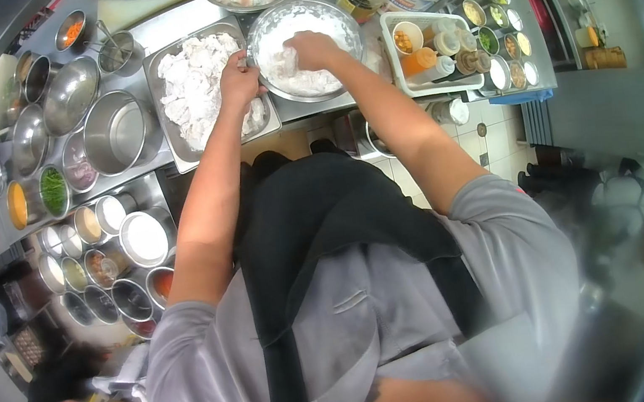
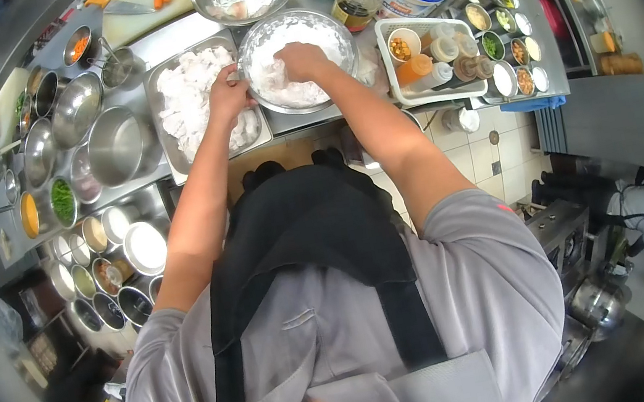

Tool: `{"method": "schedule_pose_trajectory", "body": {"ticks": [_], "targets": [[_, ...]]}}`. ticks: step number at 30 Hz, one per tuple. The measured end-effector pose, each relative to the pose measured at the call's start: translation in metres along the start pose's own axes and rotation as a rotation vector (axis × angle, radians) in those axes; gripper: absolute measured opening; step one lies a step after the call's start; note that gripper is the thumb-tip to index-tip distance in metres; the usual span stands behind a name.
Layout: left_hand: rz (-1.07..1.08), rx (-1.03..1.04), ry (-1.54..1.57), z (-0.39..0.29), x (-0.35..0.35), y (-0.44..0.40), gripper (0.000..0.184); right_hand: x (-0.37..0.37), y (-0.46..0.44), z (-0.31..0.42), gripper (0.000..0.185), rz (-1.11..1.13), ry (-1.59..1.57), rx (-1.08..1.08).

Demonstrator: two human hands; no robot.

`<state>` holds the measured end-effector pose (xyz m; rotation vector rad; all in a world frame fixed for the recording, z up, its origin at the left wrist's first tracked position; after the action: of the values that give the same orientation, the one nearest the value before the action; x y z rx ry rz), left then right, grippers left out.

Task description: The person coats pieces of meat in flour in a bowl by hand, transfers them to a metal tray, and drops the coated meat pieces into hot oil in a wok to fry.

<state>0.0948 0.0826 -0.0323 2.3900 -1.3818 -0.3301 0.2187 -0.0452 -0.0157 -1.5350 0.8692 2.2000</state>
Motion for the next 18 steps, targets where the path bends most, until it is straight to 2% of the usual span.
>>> {"method": "schedule_pose_trajectory", "body": {"ticks": [3, 5, 6, 7, 10, 12, 13, 15, 16, 18], "targets": [[-0.009, -0.004, 0.023, -0.002, 0.000, 0.005, 0.050, -0.039, 0.005, 0.001, 0.055, -0.060, -0.007, -0.015], [-0.010, -0.005, 0.009, -0.001, 0.000, 0.005, 0.048, -0.052, 0.009, 0.018, 0.059, 0.021, 0.036, -0.206], [-0.009, -0.005, -0.006, 0.000, 0.001, 0.005, 0.046, -0.058, 0.012, 0.021, 0.067, 0.066, -0.026, -0.253], [-0.009, -0.004, -0.006, 0.001, 0.001, 0.004, 0.046, -0.065, 0.015, 0.022, 0.067, 0.066, -0.026, -0.252], [-0.013, -0.005, -0.022, 0.001, 0.000, 0.002, 0.046, -0.064, 0.012, 0.016, 0.077, 0.103, -0.149, -0.206], [-0.011, -0.002, -0.016, 0.000, 0.000, 0.003, 0.046, -0.022, -0.004, -0.002, 0.086, 0.191, -0.153, -0.119], [-0.010, -0.001, -0.016, -0.001, 0.001, 0.004, 0.046, -0.006, -0.004, -0.001, 0.090, 0.156, -0.142, -0.075], [-0.001, -0.004, -0.009, -0.005, 0.003, 0.006, 0.046, 0.037, -0.007, 0.005, 0.086, 0.031, -0.057, -0.043], [-0.002, -0.001, -0.009, -0.006, 0.003, 0.005, 0.046, 0.024, 0.002, 0.020, 0.086, 0.029, -0.055, -0.044], [-0.008, 0.002, 0.008, -0.006, 0.001, 0.007, 0.049, 0.002, 0.019, 0.027, 0.068, 0.051, -0.030, 0.119]]}}
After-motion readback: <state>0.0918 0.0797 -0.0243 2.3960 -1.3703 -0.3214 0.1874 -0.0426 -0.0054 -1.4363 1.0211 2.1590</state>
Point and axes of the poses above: each hand's wrist, its own y-axis away from the middle knuckle, its own x-axis out of the palm, z = x × y, the point moved 10 cm from there along -y, towards the middle knuckle, and after that the axes turned 1 degree about y, right-handed, at the moved point
